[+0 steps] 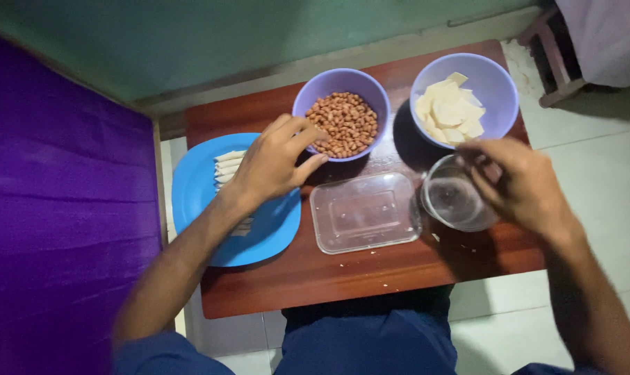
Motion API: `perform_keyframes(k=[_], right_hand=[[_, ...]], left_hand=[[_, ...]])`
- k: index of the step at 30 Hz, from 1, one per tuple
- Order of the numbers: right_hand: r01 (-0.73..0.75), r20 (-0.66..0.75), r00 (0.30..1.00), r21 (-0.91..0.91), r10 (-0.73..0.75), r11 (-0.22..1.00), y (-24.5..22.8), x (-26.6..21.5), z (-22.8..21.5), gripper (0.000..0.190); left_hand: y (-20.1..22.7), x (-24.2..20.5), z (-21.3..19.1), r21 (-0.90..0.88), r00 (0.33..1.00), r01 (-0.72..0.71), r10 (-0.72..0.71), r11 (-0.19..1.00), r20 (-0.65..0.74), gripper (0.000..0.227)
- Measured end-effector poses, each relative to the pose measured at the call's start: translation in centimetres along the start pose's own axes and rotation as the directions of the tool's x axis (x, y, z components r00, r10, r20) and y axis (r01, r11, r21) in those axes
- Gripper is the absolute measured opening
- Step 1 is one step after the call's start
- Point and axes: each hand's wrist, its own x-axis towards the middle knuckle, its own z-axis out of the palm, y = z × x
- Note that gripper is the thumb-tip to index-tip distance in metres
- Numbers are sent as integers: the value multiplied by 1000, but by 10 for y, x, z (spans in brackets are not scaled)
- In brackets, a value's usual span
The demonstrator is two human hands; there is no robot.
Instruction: The person prepares snacks by placing peanuts on small squares of dough, moistening the edges with water by hand, and rolling them into small tubes. The finished rolls are placed on a blue plate.
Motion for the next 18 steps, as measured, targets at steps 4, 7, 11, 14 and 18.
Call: perform_keyframes(k=[4,7,11,14,18], right_hand=[[-44,16,999,-17,44,999,40,39,-9,25],[-85,191,977,-71,97,994,65,67,-6,38],[-80,357,925,-158,133,984,73,90,4,60],[-75,369,918,-195,144,978,72,97,15,62],[-2,376,918,-316,127,949,80,104,26,65]], left_hand=[[-18,40,36,48,988,0,-8,999,152,52],[-22,62,56,137,937,94,-134,986,322,58],[-23,79,65,243,851,182,-276,953,446,73],[-22,90,62,278,819,235,-343,932,460,74],[-29,91,75,285,801,277,-384,918,458,72]])
